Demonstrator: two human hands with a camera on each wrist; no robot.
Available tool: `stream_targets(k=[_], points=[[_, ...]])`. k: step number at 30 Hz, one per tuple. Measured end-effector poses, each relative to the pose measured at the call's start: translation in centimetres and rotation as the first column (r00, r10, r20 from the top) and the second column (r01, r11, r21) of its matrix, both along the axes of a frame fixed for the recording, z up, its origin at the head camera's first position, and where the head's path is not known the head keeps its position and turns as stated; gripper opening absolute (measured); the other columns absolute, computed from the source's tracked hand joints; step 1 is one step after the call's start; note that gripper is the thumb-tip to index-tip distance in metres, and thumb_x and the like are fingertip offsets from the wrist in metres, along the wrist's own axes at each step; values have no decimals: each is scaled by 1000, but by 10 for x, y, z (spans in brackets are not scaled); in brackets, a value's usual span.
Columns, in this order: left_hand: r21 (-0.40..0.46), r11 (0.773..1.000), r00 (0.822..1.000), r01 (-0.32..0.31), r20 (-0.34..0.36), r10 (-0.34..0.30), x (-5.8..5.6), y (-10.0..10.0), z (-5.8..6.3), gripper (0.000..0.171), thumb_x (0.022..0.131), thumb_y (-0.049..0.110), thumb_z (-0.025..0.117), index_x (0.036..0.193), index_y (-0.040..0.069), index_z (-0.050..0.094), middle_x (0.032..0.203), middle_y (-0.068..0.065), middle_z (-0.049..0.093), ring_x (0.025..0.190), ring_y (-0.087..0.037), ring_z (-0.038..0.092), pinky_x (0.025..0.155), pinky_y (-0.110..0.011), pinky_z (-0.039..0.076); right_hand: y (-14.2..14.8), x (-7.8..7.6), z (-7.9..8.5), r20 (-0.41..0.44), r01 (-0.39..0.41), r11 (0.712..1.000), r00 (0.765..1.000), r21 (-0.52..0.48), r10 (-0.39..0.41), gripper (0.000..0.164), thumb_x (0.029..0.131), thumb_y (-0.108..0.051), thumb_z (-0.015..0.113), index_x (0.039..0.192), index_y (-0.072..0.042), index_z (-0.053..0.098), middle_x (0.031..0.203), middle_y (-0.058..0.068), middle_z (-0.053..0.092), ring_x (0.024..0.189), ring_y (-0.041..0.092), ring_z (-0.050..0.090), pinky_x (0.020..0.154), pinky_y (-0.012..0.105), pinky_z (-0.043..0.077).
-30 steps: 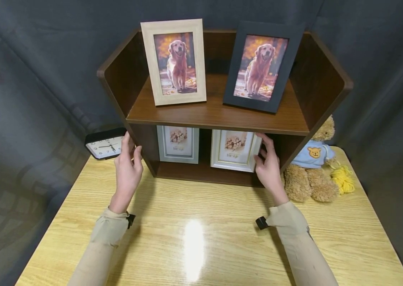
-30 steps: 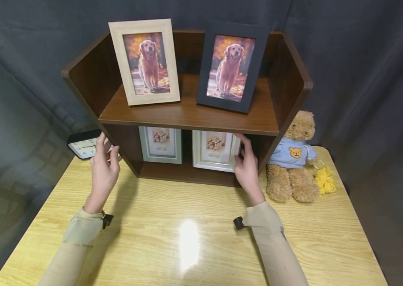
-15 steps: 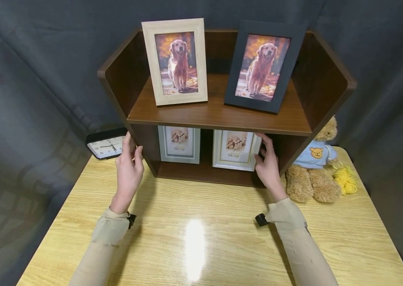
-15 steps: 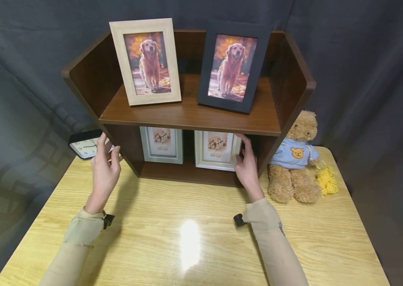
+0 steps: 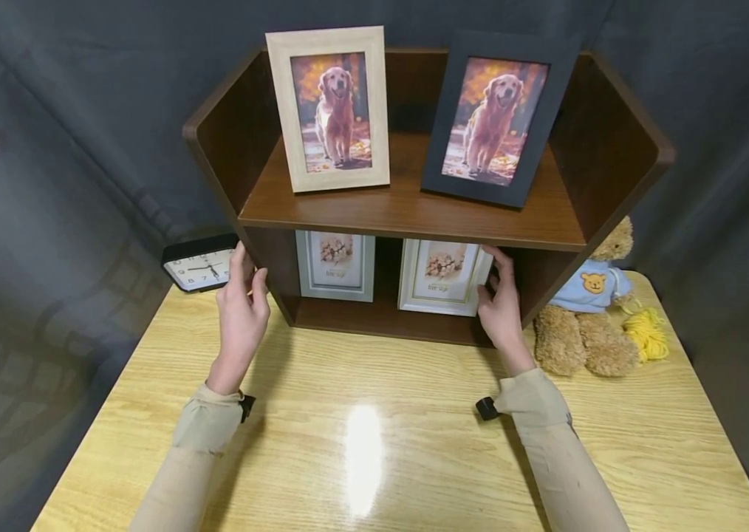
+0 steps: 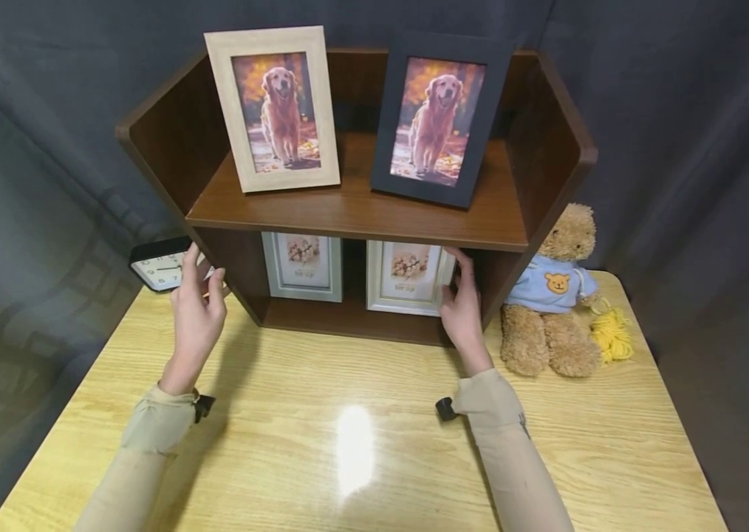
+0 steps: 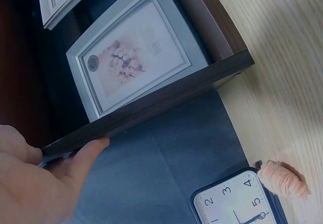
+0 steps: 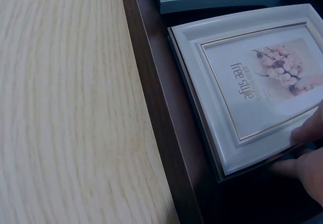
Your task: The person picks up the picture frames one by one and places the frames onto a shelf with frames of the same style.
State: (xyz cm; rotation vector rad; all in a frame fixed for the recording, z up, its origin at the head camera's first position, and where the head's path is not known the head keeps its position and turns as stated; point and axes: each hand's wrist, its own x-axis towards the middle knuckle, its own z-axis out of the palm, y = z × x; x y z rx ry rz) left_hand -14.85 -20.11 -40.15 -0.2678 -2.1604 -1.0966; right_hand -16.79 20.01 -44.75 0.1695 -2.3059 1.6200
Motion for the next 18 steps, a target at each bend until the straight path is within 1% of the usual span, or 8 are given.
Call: stream_targets(k=[2,4,7,9,11,12,15,18], points=[[1,1000,1000,3,1,-3,0,0,0,54,107,-9,56,159,0,44,144,-25,63,122,-40,66,82,-56,56,-1,2,2,10,6,1000,1000,-13,-6,66,103,20,43,162,-10,37,172,14,22,160,32,17,122,63,26],[3,1000,1000,6,1,-6,-1,1,0,53,107,-9,56,159,0,44,144,-25,63,123,-40,66,84,-57,56,-5,7,11,17,8,1000,1000,-28,-8,65,103,20,44,162,-7,36,172,17,21,160,34,16,122,63,26],[3,1000,1000,9,0,-9,-1,1,0,54,107,-9,56,159,0,44,144,-25,63,121,-40,67,82,-57,56,-6,8,12,22,21,999,1000,-38,-20,64,104,17,46,163,-5,34,173,18,21,160,37,17,122,65,25],[0,1000,1000,8,-2,-8,-1,1,0,53,107,-9,56,159,0,44,144,-25,63,121,-40,67,81,-57,57,-5,10,12,19,24,999,1000,-37,-23,64,106,13,49,164,-8,34,173,16,21,159,39,19,122,64,24],[-3,1000,1000,6,-2,-6,-1,1,0,53,107,-9,56,158,-1,44,144,-25,63,121,-40,67,79,-56,57,-2,9,5,13,31,999,999,-28,-31,65,107,8,51,166,-13,32,174,13,21,158,40,22,123,64,25],[-3,1000,1000,5,-1,-5,-1,1,0,53,107,-8,56,158,-1,44,144,-25,63,121,-40,67,80,-56,57,-2,11,6,10,30,999,1000,-25,-30,65,108,5,52,166,-14,32,174,11,21,158,41,23,122,64,26],[-3,1000,1000,4,3,-4,0,0,0,52,108,-8,56,158,-1,45,142,-26,64,120,-41,68,80,-56,56,-4,18,9,-8,32,999,999,-15,-32,61,110,2,50,166,-14,32,173,10,23,158,39,24,123,62,26],[-8,1000,1000,1,10,-1,1,-2,0,52,108,-7,56,158,0,45,140,-27,65,117,-42,69,81,-55,56,-7,29,15,-20,33,999,999,4,-33,58,111,1,46,166,-12,32,174,7,23,158,36,26,122,62,27]])
